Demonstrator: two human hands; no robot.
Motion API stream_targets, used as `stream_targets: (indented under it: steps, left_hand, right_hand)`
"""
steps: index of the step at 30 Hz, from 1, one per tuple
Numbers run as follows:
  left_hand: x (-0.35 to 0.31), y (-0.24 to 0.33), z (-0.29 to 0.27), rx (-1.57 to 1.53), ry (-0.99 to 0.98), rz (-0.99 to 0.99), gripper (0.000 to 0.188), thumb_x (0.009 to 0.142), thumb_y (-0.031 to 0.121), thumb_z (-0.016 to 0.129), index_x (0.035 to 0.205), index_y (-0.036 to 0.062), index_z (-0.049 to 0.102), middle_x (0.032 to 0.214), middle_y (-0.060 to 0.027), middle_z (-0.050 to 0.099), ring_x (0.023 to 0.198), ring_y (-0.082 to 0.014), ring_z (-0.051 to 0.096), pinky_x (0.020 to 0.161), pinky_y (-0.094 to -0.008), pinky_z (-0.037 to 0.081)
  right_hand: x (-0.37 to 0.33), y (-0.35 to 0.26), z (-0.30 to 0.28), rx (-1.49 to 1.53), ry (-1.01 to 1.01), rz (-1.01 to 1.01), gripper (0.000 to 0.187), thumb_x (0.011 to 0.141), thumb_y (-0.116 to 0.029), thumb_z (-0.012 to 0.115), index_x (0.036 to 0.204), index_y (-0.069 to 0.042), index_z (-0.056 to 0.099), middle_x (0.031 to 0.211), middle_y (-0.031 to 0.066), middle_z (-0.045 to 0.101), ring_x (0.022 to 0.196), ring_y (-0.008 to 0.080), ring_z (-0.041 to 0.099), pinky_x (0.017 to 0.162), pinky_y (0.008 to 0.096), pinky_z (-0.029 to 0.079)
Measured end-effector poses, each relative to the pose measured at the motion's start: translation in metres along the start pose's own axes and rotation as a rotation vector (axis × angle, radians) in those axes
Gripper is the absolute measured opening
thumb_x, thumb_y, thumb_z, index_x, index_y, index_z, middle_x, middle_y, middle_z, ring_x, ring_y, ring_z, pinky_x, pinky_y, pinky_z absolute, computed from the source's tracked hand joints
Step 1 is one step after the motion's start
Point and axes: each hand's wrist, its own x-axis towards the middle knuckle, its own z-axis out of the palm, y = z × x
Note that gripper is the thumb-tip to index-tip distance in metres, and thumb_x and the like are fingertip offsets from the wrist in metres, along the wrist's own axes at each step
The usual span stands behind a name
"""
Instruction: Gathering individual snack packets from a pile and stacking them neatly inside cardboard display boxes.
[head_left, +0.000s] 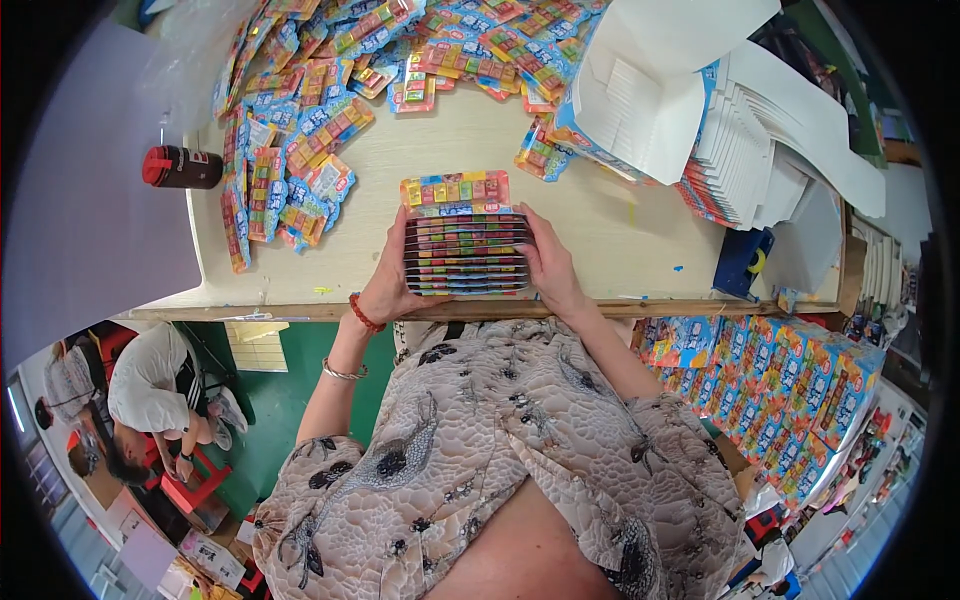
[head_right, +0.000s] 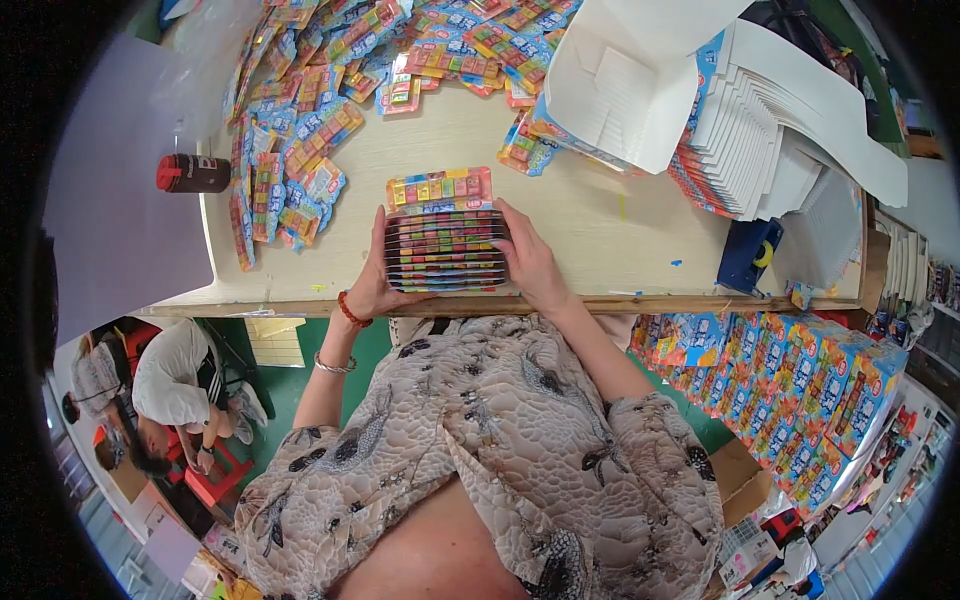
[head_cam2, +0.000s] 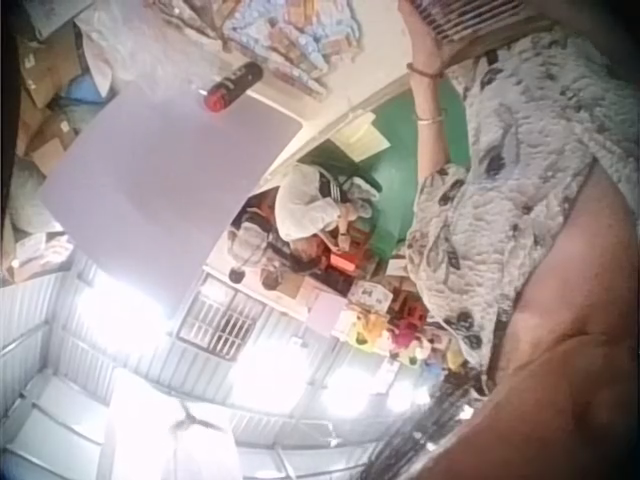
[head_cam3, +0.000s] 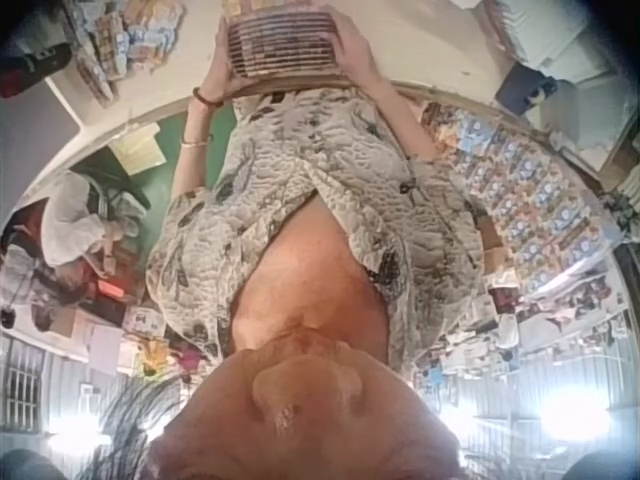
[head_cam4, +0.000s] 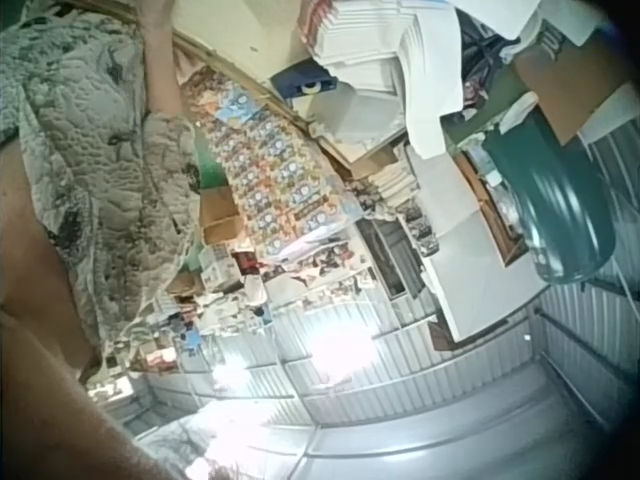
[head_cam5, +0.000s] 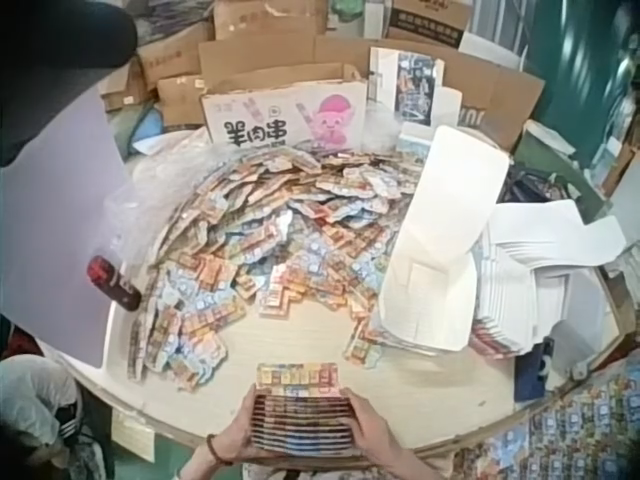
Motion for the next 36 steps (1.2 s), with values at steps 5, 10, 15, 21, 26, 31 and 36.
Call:
stream_targets:
  steps: [5,10,15,21,26,31,36]
  left_hand:
    - [0.000,0.003,0.003,-0.090,0.063,0.008,0.133,0.057,0.022,0.091,0.149,0.0011,-0.002,0.143,-0.0202,0.034,0.132,-0.0350,0.034,0.111,-0.0410,0.028]
    - [0.001,0.006,-0.003,0.010,-0.007,0.022,0.145,0.053,0.024,0.093,0.149,0.0066,-0.014,0.151,-0.0187,0.021,0.138,-0.0285,0.028,0.113,-0.0396,0.027]
    - [-0.001,0.003,-0.002,0.009,0.004,0.021,0.145,0.052,0.024,0.094,0.149,0.0066,-0.013,0.152,-0.0180,0.020,0.139,-0.0288,0.027,0.113,-0.0395,0.026]
    - [0.005,0.004,0.000,-0.088,0.045,-0.019,0.123,0.054,0.018,0.091,0.147,0.0010,0.012,0.137,-0.0193,0.036,0.129,-0.0339,0.038,0.110,-0.0398,0.032]
    - [0.002,0.004,-0.001,-0.103,0.040,-0.036,0.119,0.055,0.018,0.091,0.146,0.0010,0.015,0.136,-0.0179,0.037,0.128,-0.0312,0.039,0.109,-0.0388,0.033]
    - [0.004,0.007,0.001,-0.184,0.027,-0.053,0.120,0.055,0.017,0.092,0.145,0.0009,0.015,0.136,-0.0164,0.037,0.126,-0.0297,0.042,0.108,-0.0381,0.036]
    - [0.005,0.017,-0.009,-0.177,-0.059,-0.015,0.114,0.053,0.014,0.091,0.142,0.0004,0.020,0.133,-0.0158,0.038,0.125,-0.0279,0.043,0.107,-0.0373,0.037]
  right_hand:
    - [-0.002,0.000,0.000,-0.026,0.006,-0.020,0.050,0.090,-0.001,0.053,0.138,-0.003,0.038,0.128,0.0204,0.050,0.117,0.0377,0.052,0.096,0.0396,0.045]
    - [-0.002,0.001,0.001,-0.044,0.027,-0.048,0.050,0.090,-0.002,0.053,0.138,-0.003,0.038,0.128,0.0209,0.050,0.116,0.0383,0.052,0.095,0.0402,0.045]
    - [-0.003,0.002,0.001,-0.020,0.007,-0.026,0.050,0.091,-0.001,0.052,0.139,-0.002,0.037,0.128,0.0207,0.051,0.117,0.0354,0.053,0.098,0.0380,0.044]
    - [0.005,0.012,-0.017,0.336,-0.131,0.116,0.073,0.085,-0.010,0.065,0.146,-0.005,0.026,0.135,0.0162,0.046,0.124,0.0276,0.048,0.106,0.0384,0.037]
    - [0.030,-0.022,-0.045,0.342,-0.411,0.039,0.114,0.066,-0.034,0.083,0.151,-0.007,0.011,0.146,0.0181,0.029,0.133,0.0316,0.036,0.110,0.0409,0.032]
    - [0.022,-0.043,-0.030,-0.321,-0.468,-0.101,0.118,0.056,-0.028,0.086,0.148,-0.005,0.015,0.136,0.0233,0.030,0.127,0.0412,0.037,0.105,0.0431,0.038]
    - [0.008,-0.037,-0.025,-0.301,-0.367,-0.149,0.099,0.058,-0.017,0.081,0.140,-0.005,0.028,0.130,0.0208,0.035,0.122,0.0398,0.041,0.097,0.0432,0.045]
